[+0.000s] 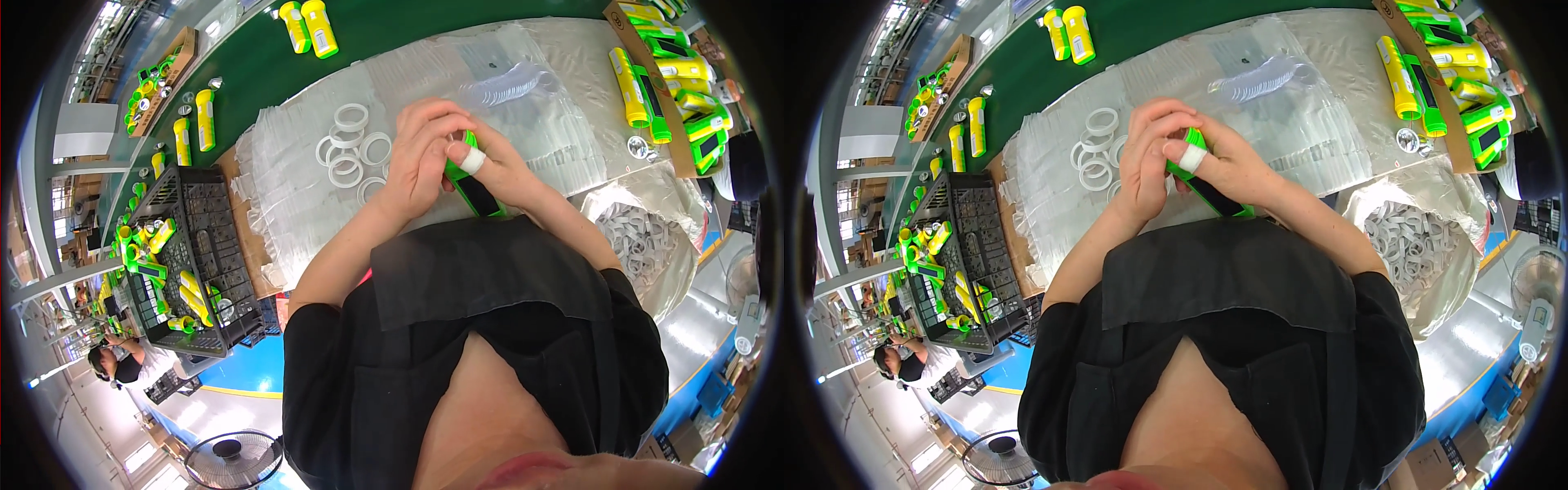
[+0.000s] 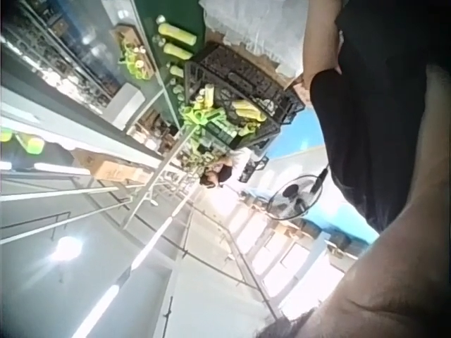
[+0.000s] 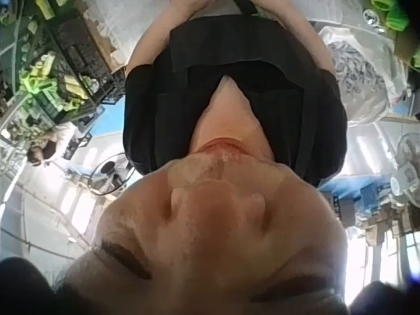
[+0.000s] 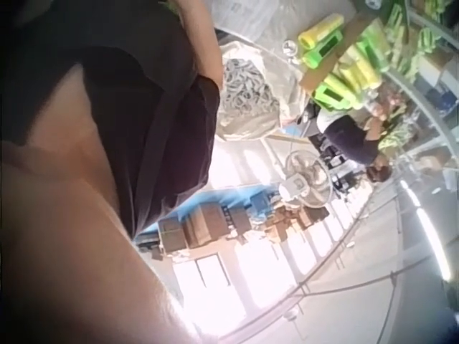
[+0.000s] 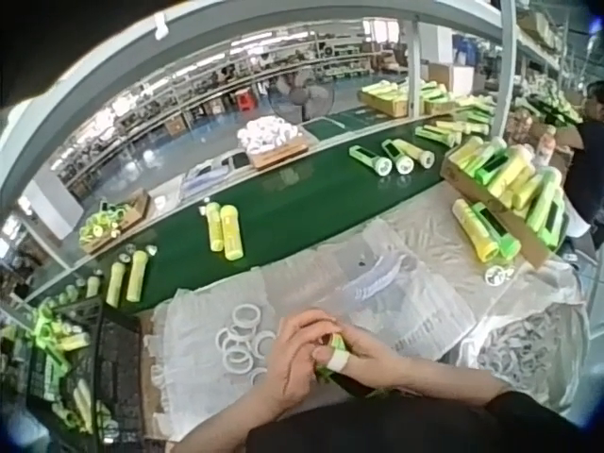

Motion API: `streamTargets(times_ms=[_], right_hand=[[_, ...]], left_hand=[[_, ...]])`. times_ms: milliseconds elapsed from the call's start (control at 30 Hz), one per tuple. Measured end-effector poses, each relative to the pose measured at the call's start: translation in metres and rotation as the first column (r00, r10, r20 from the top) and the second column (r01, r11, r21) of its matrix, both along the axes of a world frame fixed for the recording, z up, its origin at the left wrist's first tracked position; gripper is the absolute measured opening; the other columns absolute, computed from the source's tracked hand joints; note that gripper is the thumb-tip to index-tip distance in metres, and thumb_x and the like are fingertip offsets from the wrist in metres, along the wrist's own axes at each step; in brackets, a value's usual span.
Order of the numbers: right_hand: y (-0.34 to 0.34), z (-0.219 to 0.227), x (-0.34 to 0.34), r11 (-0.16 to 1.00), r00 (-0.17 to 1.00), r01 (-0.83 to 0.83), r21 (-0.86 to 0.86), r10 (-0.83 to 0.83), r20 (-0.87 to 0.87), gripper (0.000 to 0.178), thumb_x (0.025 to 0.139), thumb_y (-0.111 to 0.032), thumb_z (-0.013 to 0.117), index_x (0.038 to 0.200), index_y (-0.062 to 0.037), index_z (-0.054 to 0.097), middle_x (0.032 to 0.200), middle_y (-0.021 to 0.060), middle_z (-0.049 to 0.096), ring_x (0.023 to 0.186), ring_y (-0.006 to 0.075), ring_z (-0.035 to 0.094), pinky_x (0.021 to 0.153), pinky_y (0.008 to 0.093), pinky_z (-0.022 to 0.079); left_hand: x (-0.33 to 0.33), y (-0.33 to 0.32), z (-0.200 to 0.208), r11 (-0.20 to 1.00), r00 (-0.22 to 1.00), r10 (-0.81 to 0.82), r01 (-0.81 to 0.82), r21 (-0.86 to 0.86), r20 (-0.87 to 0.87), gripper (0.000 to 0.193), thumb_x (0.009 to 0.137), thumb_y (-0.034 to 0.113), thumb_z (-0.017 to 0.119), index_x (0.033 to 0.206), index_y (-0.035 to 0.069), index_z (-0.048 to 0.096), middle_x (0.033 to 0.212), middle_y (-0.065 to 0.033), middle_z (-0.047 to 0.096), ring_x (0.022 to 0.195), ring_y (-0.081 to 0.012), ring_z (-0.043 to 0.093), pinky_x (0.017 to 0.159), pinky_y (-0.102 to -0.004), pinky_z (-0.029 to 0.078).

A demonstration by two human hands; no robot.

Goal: Assembling portable flashlights by attaching lens rings and clear covers to the bodies on a production line.

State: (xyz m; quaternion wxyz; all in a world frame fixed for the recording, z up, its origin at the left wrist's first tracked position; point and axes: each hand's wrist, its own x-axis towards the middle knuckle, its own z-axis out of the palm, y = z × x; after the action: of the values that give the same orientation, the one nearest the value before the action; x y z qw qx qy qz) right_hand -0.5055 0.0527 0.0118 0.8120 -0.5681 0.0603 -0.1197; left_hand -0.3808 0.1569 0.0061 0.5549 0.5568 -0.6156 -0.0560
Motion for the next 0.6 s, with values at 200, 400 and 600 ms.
streamTargets(times_ms=[200,400,600], right_hand=[[-0.025,0.002,0.032,0.978,0.957,0.207,-0.011,-0.200,0.212,0.029,0.099,-0.025,0.054,0.122,-0.0076,0.051,0.086,0.0079,0.061,0.072,0.0157,0.060,0.066,0.0293,0.050],[-0.040,-0.011,0.044,0.959,0.940,0.268,-0.092,-0.239,0.243,0.028,0.096,-0.021,0.058,0.120,-0.0073,0.053,0.086,0.0061,0.061,0.071,0.0124,0.059,0.065,0.0278,0.050],[-0.035,-0.015,0.052,0.957,0.930,0.256,-0.135,-0.206,0.304,0.030,0.093,-0.020,0.062,0.119,-0.0054,0.053,0.090,0.0048,0.060,0.073,0.0110,0.059,0.065,0.0269,0.050]], left_hand=[[0.027,-0.011,0.014,0.986,0.979,0.148,-0.135,0.099,-0.140,0.045,0.097,0.038,0.049,0.127,0.005,0.055,0.133,-0.0167,0.050,0.100,-0.0261,0.059,0.076,-0.0368,0.052],[0.043,0.003,0.010,0.643,0.783,-0.138,-0.395,0.656,0.607,0.053,0.073,0.033,0.076,0.118,0.009,0.063,0.093,-0.0105,0.061,0.089,-0.0322,0.060,0.075,-0.0409,0.050],[0.077,0.019,0.033,0.930,0.795,0.151,0.087,0.357,-0.588,0.036,0.087,0.006,0.069,0.121,0.004,0.058,0.116,-0.0073,0.058,0.106,-0.0188,0.062,0.083,-0.0320,0.055]])
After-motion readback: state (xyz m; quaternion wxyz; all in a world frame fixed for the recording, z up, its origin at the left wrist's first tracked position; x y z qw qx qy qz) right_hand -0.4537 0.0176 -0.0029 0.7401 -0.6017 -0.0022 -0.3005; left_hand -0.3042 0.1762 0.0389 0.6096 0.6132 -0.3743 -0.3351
